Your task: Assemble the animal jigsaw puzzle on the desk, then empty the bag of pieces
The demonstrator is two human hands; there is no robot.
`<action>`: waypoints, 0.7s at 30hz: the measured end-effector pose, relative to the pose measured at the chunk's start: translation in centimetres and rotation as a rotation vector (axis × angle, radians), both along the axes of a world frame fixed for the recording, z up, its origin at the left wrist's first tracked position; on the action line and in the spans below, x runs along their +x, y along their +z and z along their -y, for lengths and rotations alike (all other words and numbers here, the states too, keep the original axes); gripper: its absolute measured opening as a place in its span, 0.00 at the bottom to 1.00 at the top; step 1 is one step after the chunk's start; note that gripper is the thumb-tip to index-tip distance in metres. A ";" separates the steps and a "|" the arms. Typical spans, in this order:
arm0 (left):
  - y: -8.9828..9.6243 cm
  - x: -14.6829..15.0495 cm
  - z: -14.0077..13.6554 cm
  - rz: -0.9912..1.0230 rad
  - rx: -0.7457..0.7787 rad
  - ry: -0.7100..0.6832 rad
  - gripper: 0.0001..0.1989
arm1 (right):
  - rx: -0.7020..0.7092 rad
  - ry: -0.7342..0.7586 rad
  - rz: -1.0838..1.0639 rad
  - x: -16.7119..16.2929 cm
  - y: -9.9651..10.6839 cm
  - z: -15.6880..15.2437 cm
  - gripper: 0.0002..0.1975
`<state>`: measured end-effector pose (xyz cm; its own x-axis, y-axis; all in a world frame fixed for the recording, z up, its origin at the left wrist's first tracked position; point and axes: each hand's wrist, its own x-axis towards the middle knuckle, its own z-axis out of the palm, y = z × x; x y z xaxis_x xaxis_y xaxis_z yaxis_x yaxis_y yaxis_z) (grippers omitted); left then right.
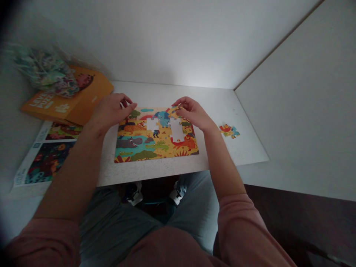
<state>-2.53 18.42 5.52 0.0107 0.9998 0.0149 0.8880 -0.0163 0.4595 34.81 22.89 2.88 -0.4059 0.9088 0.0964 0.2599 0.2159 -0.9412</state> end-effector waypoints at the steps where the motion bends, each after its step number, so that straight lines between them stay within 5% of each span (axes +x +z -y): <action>1: -0.2 -0.1 -0.1 0.001 0.013 0.003 0.20 | -0.007 0.034 -0.010 -1.4 -0.2 -0.5 0.20; 5: -1.2 -0.4 -0.5 0.014 0.045 0.003 0.16 | 0.010 0.125 0.046 -4.6 -0.8 -0.6 0.22; 13: -1.6 -0.3 -0.3 0.072 0.086 -0.017 0.15 | -0.017 0.321 0.187 -5.3 -0.7 1.9 0.27; 21: -1.8 -0.1 -0.5 0.019 0.066 -0.009 0.14 | 0.088 0.303 0.183 -5.7 -1.6 1.7 0.25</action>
<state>-2.59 18.97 3.77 0.0186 0.9966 0.0808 0.8789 -0.0548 0.4739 29.11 21.15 1.24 -0.6730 0.7364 0.0697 0.3340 0.3866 -0.8596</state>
